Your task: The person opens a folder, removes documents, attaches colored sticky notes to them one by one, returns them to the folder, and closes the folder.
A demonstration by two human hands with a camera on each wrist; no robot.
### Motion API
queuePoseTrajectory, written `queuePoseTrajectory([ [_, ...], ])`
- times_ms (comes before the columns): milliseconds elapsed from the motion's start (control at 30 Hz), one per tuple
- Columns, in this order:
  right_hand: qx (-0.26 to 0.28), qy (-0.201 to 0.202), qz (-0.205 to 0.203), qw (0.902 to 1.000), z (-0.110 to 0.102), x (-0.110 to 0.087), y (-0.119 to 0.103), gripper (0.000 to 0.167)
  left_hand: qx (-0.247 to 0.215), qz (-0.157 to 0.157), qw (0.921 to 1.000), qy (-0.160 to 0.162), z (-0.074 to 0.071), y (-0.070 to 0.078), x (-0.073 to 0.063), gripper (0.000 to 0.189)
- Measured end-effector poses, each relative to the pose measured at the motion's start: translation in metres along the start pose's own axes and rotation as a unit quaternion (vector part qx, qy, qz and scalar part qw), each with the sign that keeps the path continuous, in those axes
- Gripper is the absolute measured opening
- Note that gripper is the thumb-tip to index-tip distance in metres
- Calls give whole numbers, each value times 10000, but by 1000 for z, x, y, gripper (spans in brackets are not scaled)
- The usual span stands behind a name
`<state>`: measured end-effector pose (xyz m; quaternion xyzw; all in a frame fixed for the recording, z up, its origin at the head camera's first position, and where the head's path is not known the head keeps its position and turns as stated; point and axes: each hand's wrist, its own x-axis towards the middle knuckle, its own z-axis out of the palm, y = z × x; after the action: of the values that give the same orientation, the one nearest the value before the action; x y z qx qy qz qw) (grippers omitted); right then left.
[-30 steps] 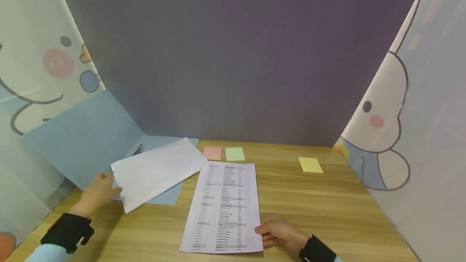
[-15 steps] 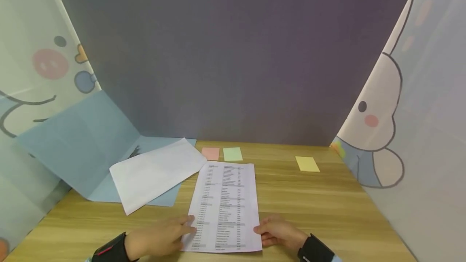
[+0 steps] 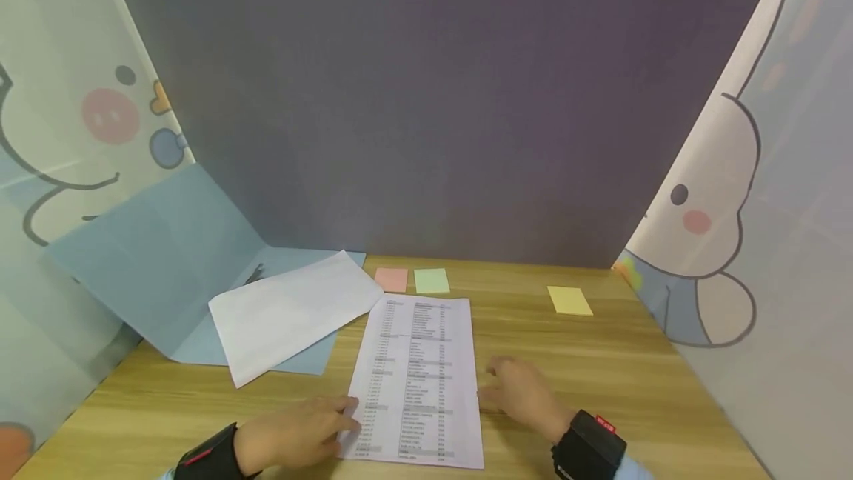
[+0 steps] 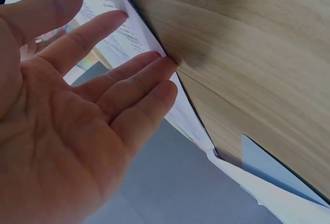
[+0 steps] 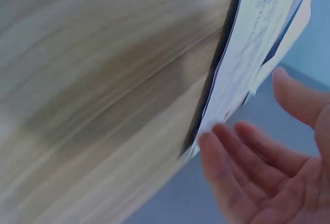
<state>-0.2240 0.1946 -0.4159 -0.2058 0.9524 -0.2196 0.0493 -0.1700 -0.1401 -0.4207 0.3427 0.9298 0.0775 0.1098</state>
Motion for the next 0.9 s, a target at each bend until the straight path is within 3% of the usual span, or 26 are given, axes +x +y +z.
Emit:
queuePoseTrajectory([
  [67,-448,-67,-498,9977,1,1,-6,39,-9,-18,10000,-1,0,0,0,27],
  [133,-699,-408,-891,9927,5,2,-9,45,-34,-67,10000,-20,-1,-1,1,28],
  [200,-871,-727,-1067,9878,9,2,-11,51,-33,-93,9999,-42,-1,0,1,28],
  [333,-906,-1011,-1004,9856,15,3,-8,53,7,-96,9999,-57,-1,0,2,28],
  [667,-732,-1092,-929,9870,14,3,-7,51,-142,-247,9994,-199,-3,2,3,29],
  [767,-579,-1221,-888,9868,12,4,-7,62,-182,-225,9994,-199,-3,1,3,29],
  [900,102,-1233,-993,9873,3,12,4,82,-159,-44,9998,-94,-3,1,6,32],
])
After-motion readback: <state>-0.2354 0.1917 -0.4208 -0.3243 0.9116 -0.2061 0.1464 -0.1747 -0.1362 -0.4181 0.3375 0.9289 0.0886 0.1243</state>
